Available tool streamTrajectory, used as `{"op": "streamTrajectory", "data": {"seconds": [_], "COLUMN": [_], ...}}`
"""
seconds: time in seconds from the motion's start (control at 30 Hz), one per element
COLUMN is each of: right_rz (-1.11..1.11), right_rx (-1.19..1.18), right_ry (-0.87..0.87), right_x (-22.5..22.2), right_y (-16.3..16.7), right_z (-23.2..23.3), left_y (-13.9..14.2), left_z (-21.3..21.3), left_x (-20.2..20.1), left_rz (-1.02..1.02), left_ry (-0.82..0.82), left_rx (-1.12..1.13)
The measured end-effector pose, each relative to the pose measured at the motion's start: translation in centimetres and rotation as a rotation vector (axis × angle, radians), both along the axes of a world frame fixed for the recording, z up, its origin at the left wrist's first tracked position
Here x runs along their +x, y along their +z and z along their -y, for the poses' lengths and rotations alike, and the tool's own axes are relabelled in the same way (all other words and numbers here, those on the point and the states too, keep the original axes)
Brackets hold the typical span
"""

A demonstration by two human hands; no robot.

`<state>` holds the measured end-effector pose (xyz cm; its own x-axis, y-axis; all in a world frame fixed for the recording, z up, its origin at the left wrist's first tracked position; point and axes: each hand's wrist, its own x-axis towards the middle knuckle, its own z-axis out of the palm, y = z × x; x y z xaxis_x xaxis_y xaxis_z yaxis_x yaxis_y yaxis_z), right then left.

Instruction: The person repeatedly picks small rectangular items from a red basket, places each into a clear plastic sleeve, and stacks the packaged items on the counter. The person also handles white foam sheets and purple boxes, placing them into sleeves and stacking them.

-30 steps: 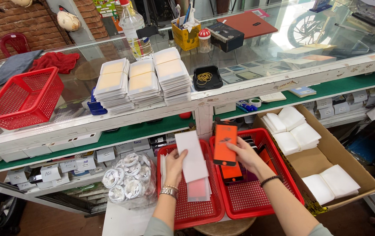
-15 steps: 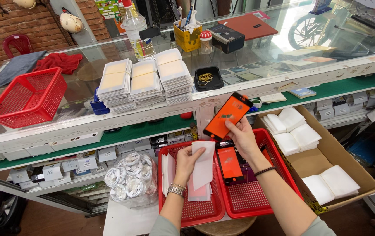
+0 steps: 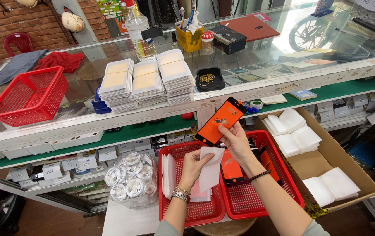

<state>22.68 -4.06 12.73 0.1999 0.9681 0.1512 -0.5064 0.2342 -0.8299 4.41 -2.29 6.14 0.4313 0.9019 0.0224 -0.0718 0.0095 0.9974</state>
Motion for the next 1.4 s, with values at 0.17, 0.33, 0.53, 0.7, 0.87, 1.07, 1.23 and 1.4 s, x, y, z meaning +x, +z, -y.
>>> {"op": "streamTrajectory", "data": {"seconds": [0.17,0.33,0.53,0.7,0.87,1.07,1.23,1.4], "right_rz": [-0.001,0.134,0.479,0.559,0.82,1.105,1.386,1.675], "right_rx": [-0.025,-0.115,-0.179,-0.186,-0.115,-0.114,-0.306,-0.752], "right_ry": [0.007,0.035,0.132,0.011,-0.066,0.136,-0.069,-0.107], "right_x": [-0.3,0.5,1.5,1.8,1.5,0.7,3.5,3.1], "right_y": [-0.8,-1.9,-1.5,1.4,1.6,-3.8,-6.7,-9.5], "right_z": [-0.2,-0.2,0.5,-0.5,-1.2,0.3,0.8,2.6], "left_y": [-0.1,0.3,0.4,0.0,-0.2,-1.3,-4.8,-6.1], "left_z": [0.1,0.1,-0.6,-1.0,-1.2,-2.3,-3.1,-2.6], "left_x": [0.1,-0.4,-0.9,-0.7,-0.9,-0.7,-1.3,-1.2], "left_rz": [-0.01,0.012,0.076,0.051,0.067,0.04,-0.331,-0.697], "left_ry": [-0.02,0.002,-0.014,-0.016,0.007,0.1,0.304,0.3], "left_rx": [-0.038,-0.068,-0.099,-0.115,-0.132,-0.167,-0.109,0.032]}}
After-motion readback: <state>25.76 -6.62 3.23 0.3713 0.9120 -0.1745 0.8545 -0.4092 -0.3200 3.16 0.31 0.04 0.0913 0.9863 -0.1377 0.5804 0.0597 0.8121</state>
